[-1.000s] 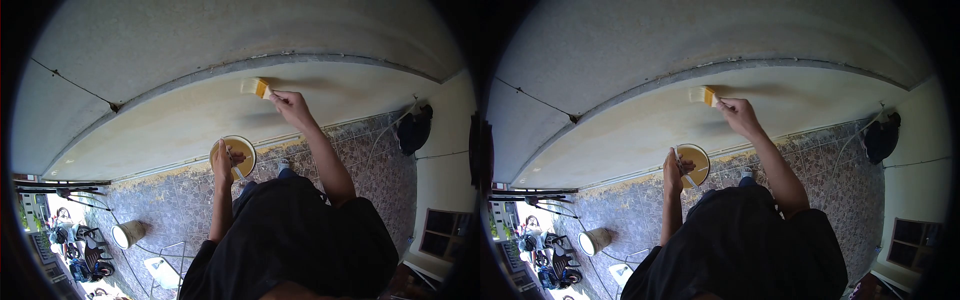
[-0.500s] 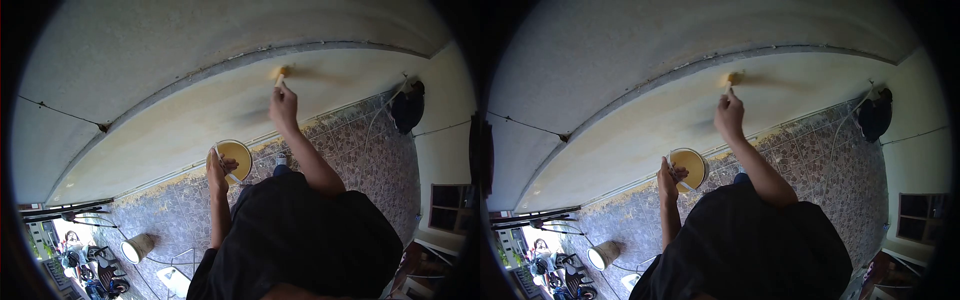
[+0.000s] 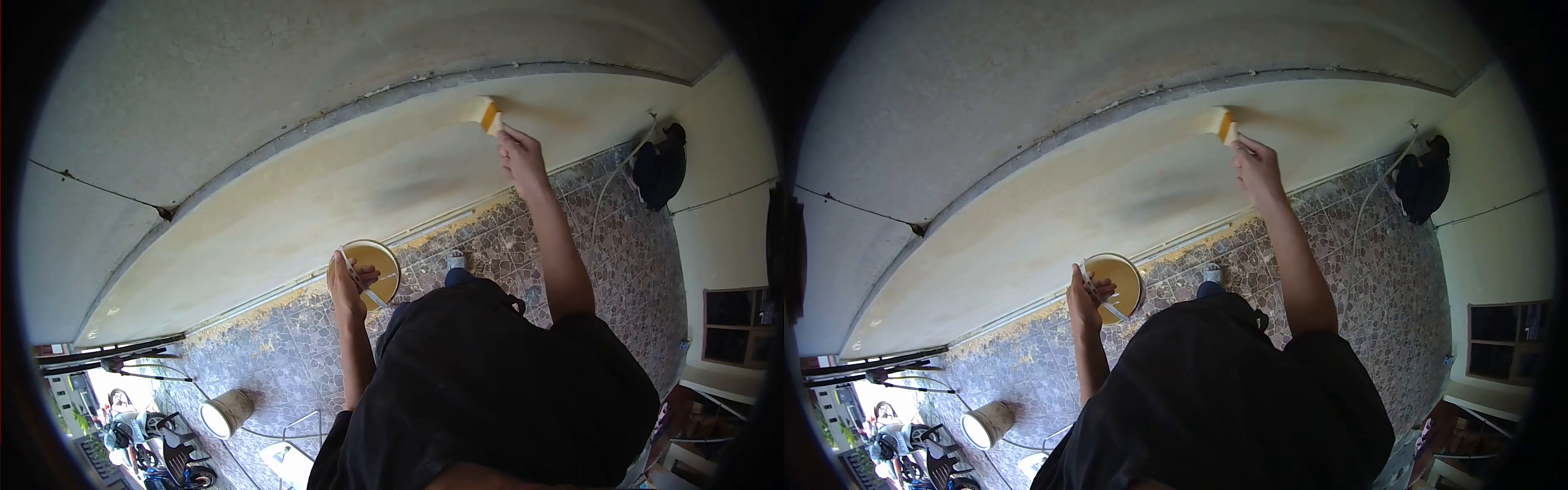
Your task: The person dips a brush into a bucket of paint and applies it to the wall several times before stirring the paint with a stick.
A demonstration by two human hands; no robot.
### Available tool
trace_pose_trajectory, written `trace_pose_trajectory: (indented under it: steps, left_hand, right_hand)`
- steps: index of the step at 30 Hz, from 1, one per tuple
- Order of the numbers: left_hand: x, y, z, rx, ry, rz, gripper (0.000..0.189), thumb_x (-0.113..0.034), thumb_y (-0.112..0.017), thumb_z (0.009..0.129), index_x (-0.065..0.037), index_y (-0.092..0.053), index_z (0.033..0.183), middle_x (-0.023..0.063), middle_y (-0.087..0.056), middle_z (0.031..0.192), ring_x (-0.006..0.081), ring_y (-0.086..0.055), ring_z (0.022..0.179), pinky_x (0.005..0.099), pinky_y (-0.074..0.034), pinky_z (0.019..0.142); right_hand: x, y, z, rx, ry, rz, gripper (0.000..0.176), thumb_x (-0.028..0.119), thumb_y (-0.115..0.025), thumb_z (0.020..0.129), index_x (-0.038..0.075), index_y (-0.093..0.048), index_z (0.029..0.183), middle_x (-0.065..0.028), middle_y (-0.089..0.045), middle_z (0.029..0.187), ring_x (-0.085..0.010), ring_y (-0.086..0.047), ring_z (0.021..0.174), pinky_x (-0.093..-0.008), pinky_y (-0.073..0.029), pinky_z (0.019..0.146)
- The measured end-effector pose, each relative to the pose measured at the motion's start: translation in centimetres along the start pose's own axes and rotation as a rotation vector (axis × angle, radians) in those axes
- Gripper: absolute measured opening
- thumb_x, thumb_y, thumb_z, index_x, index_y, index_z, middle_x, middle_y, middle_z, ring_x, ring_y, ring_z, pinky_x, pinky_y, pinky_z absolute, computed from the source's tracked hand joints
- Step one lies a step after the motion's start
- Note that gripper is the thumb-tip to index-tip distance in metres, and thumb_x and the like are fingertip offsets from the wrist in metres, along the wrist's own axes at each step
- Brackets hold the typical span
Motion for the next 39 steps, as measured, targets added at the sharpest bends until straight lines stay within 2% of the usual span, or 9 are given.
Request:
trace_pose_trajectory:
  steps: [5,10,17,21,23,26,32,33,39]
  left_hand:
    - [-0.1,0.1,0.1,-0.036,-0.002,-0.012,0.065,-0.054,-0.044,0.099,0.008,-0.046,0.117,0.0201,-0.064,0.076,0.028,-0.068,0.065,0.0356,-0.056,0.063]
    - [-0.3,0.0,0.0,-0.023,-0.005,0.004,0.063,-0.054,-0.044,0.1,0.007,-0.047,0.116,0.0191,-0.064,0.076,0.0275,-0.068,0.067,0.0346,-0.055,0.064]
    - [-0.3,-0.5,0.5,0.046,-0.024,0.018,0.061,-0.053,-0.043,0.1,0.006,-0.047,0.115,0.0186,-0.064,0.076,0.0275,-0.068,0.067,0.0348,-0.055,0.065]
    - [-0.4,-0.3,0.4,0.04,0.011,0.02,0.059,-0.052,-0.042,0.101,0.005,-0.048,0.115,0.0183,-0.064,0.076,0.0276,-0.068,0.067,0.0349,-0.055,0.065]
    - [0.0,0.0,0.0,0.032,0.017,0.019,0.059,-0.052,-0.042,0.101,0.005,-0.048,0.115,0.0183,-0.065,0.076,0.0276,-0.068,0.067,0.035,-0.055,0.065]
    - [0.3,0.2,0.0,0.026,0.019,0.01,0.059,-0.052,-0.042,0.101,0.005,-0.048,0.114,0.0186,-0.065,0.076,0.0279,-0.068,0.067,0.0357,-0.055,0.065]
    - [0.3,0.8,-0.3,0.013,0.022,0.016,0.059,-0.052,-0.042,0.1,0.005,-0.048,0.113,0.019,-0.065,0.077,0.028,-0.068,0.067,0.0358,-0.055,0.066]
    - [0.2,0.8,-0.2,0.018,0.014,0.018,0.059,-0.052,-0.042,0.1,0.005,-0.048,0.113,0.019,-0.065,0.077,0.028,-0.068,0.067,0.0355,-0.055,0.066]
    - [0.2,0.9,0.2,0.043,0.01,0.04,0.06,-0.052,-0.043,0.1,0.006,-0.047,0.114,0.0186,-0.065,0.077,0.0278,-0.068,0.068,0.0343,-0.055,0.066]
  right_hand:
    - [0.6,5.9,2.3,-0.35,0.065,0.066,0.029,0.016,-0.055,0.1,0.004,-0.059,0.126,0.0068,-0.044,0.066,-0.0008,-0.033,0.048,-0.0192,-0.026,0.04]
    - [-1.2,-8.6,-0.4,-0.231,0.241,-0.123,0.039,0.01,-0.05,0.098,-0.009,-0.052,0.132,0.0002,-0.048,0.062,-0.0082,-0.043,0.054,-0.0284,-0.036,0.052]
    - [-1.4,-15.3,-8.9,0.508,0.237,-0.135,0.039,0.015,-0.053,0.101,0.0,-0.051,0.137,0.0083,-0.039,0.064,-0.0007,-0.032,0.05,-0.0228,-0.027,0.042]
    - [1.1,-8.0,-7.0,0.075,0.007,0.072,0.042,0.013,-0.053,0.099,0.005,-0.048,0.141,0.0069,-0.042,0.066,0.0001,-0.032,0.047,-0.017,-0.025,0.036]
    - [0.8,-4.4,-3.6,-0.168,0.057,0.176,0.024,0.014,-0.052,0.1,0.002,-0.061,0.118,0.0068,-0.04,0.065,-0.0005,-0.03,0.045,-0.0211,-0.025,0.035]
    - [0.0,-6.0,-1.6,-0.192,0.034,0.165,0.034,0.011,-0.049,0.1,-0.001,-0.056,0.131,0.004,-0.041,0.06,-0.0053,-0.034,0.044,-0.025,-0.029,0.04]
    - [-1.6,-17.8,-6.4,0.026,0.369,-0.108,0.031,0.008,-0.048,0.096,-0.009,-0.054,0.122,-0.007,-0.051,0.06,-0.0126,-0.048,0.053,-0.032,-0.038,0.052]
    - [-1.7,-18.7,-7.4,0.109,0.365,-0.108,0.026,0.01,-0.05,0.1,-0.005,-0.058,0.119,0.0082,-0.037,0.061,-0.0017,-0.033,0.053,-0.024,-0.028,0.046]
    - [-1.8,-20.4,-10.3,0.609,0.18,-0.08,0.041,0.014,-0.052,0.1,-0.003,-0.05,0.137,0.0071,-0.042,0.063,-0.0023,-0.034,0.048,-0.0231,-0.027,0.04]
Point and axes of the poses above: each hand's wrist, its own z-axis towards the middle knuckle, its own y-axis out of the back of the hand, x = y × z, the point moved 3 cm from there along z, towards the middle knuckle
